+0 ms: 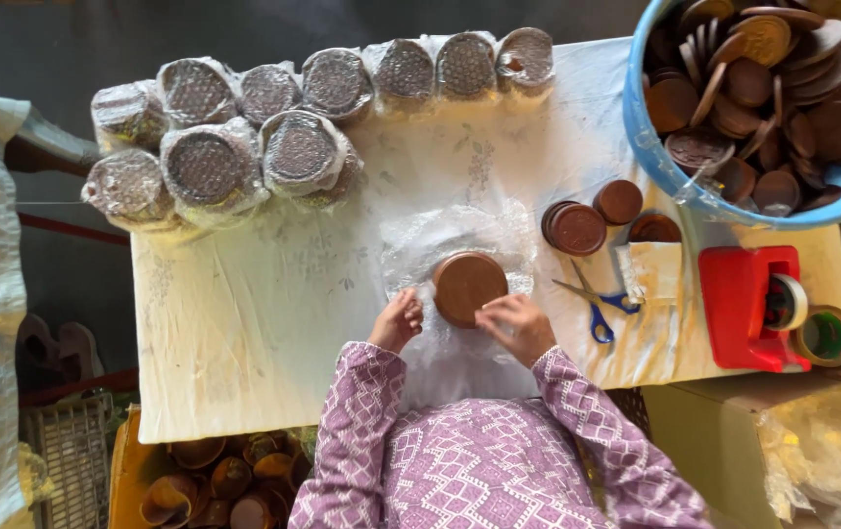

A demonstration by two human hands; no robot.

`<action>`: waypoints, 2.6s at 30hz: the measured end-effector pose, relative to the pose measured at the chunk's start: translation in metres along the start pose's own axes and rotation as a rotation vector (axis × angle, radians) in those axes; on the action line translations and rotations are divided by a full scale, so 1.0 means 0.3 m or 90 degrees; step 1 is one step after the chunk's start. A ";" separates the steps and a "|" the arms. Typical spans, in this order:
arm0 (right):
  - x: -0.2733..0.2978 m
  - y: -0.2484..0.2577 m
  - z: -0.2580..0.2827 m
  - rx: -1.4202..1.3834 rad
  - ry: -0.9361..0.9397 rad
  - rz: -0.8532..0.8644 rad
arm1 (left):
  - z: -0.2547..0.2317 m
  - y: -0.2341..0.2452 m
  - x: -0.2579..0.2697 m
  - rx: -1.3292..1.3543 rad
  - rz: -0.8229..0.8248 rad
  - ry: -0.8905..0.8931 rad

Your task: The recorder is wrapping ceramic or clay lids in bubble wrap and securing them with tape or by tucking the material.

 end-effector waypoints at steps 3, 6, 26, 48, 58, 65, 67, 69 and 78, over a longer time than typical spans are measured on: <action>-0.054 0.042 0.007 -0.230 -0.395 -0.122 | -0.054 -0.214 0.116 -0.262 0.020 -0.103; -0.137 0.049 0.061 -0.615 -0.560 -0.092 | -0.041 -0.326 0.149 -0.275 0.078 -0.060; -0.059 0.874 -0.704 0.377 -0.263 -0.578 | 0.017 -0.141 0.060 -0.291 -0.186 -0.216; 0.192 0.870 -1.123 -0.108 -0.941 -0.736 | 0.044 -0.048 0.089 -0.296 -0.249 -0.179; 0.096 0.786 -0.745 0.273 -0.365 -0.835 | -0.054 0.128 0.035 -0.235 -0.299 -0.260; -0.092 0.260 -0.377 -0.007 -0.376 -0.352 | -0.203 0.077 -0.049 -0.391 -0.367 -0.532; -0.128 0.157 -0.340 0.002 -0.345 -0.204 | -0.219 0.021 -0.064 -0.464 -0.390 -0.547; -0.145 0.082 -0.330 -0.072 -0.498 -0.153 | -0.229 -0.032 -0.075 -0.575 -0.408 -0.570; -0.176 -0.042 -0.404 0.137 -0.408 0.027 | -0.307 -0.116 -0.096 -0.722 -0.440 -0.517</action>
Point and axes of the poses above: each hand's wrist, its own x-axis away from the middle knuckle, its own y-axis out of the back of the hand, z = x × y, the point moved 3 cm from there along -x, towards the middle knuckle, and after that the axes turned 14 degrees about -z, right-handed, at the moved point
